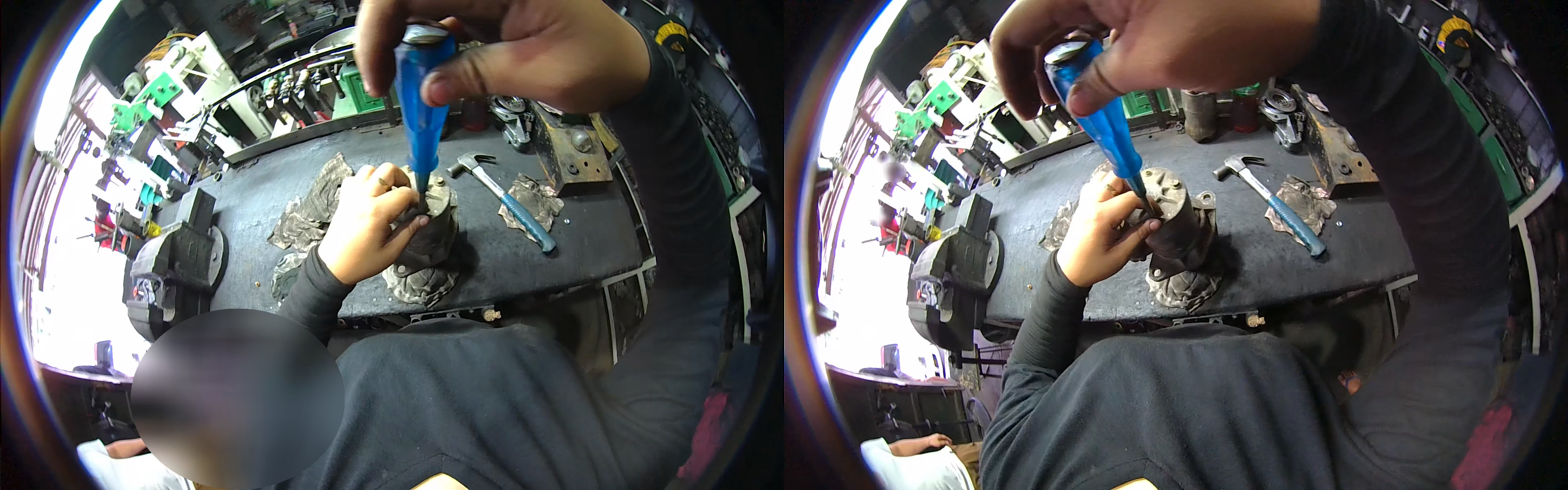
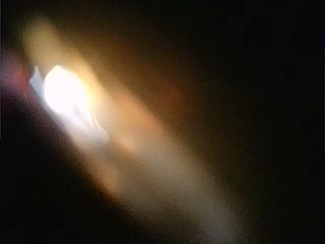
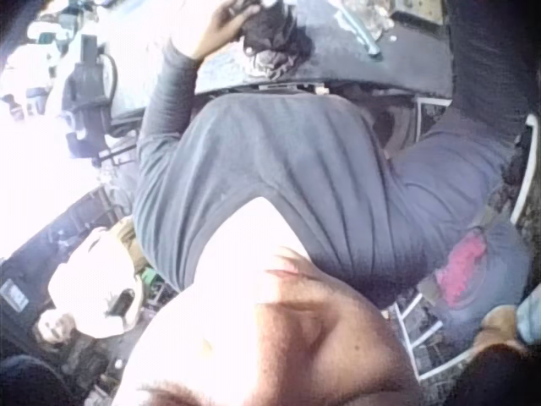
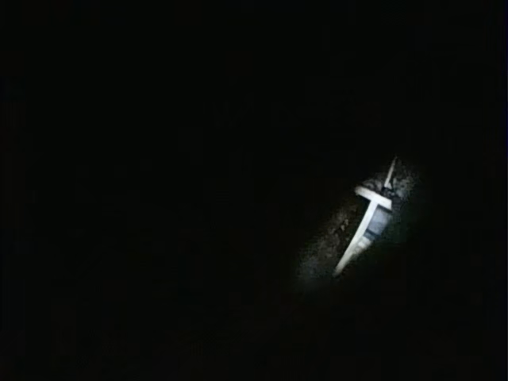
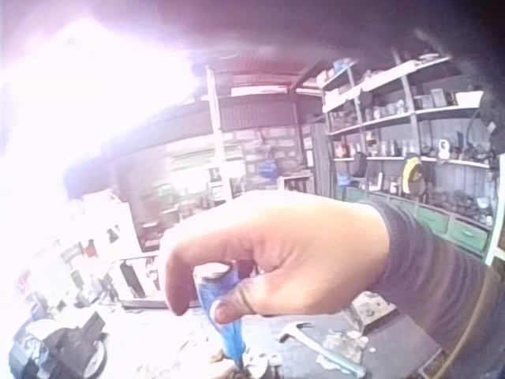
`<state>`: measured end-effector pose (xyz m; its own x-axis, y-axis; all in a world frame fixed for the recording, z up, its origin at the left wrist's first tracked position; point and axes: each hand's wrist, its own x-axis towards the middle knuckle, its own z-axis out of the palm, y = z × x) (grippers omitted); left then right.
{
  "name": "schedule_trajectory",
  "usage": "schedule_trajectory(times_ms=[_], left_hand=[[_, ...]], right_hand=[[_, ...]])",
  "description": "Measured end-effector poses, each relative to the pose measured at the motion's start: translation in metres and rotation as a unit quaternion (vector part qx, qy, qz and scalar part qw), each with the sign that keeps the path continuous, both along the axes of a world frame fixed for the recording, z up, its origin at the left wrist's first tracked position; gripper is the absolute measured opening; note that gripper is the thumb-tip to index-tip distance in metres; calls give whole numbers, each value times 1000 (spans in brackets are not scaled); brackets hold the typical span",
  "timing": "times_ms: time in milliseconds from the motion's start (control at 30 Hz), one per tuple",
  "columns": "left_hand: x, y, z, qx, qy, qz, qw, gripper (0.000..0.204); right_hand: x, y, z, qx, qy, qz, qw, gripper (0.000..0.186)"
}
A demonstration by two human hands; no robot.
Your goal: The person disassembles a cylindrical mechanical component on a workbench. They use a hammer and a blue-handled screwdriver to remove fasteners, then use a T-handle wrench to loosen and remove a bolt. The person removes a small metal pin and places it on the bench.
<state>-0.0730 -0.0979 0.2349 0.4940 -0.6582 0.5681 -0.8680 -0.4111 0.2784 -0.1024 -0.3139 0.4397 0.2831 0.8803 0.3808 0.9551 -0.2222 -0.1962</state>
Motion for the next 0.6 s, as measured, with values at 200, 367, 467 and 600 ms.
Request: schedule_trajectory(times_ms=[200, 367, 467, 600], left_hand=[[-17, -7, 6, 63, -63, 80, 993, 22], [-11, -13, 5, 104, -152, 79, 980, 21], [-2, -17, 14, 180, -147, 47, 972, 21], [16, -20, 28, 245, -172, -49, 953, 16]], right_hand=[[49, -9, -37, 192, 114, 170, 960, 22], [37, -70, -39, 207, 146, 41, 967, 25], [28, -123, -66, 326, 125, -17, 937, 30], [-2, -155, -161, 516, 91, -111, 845, 34]])
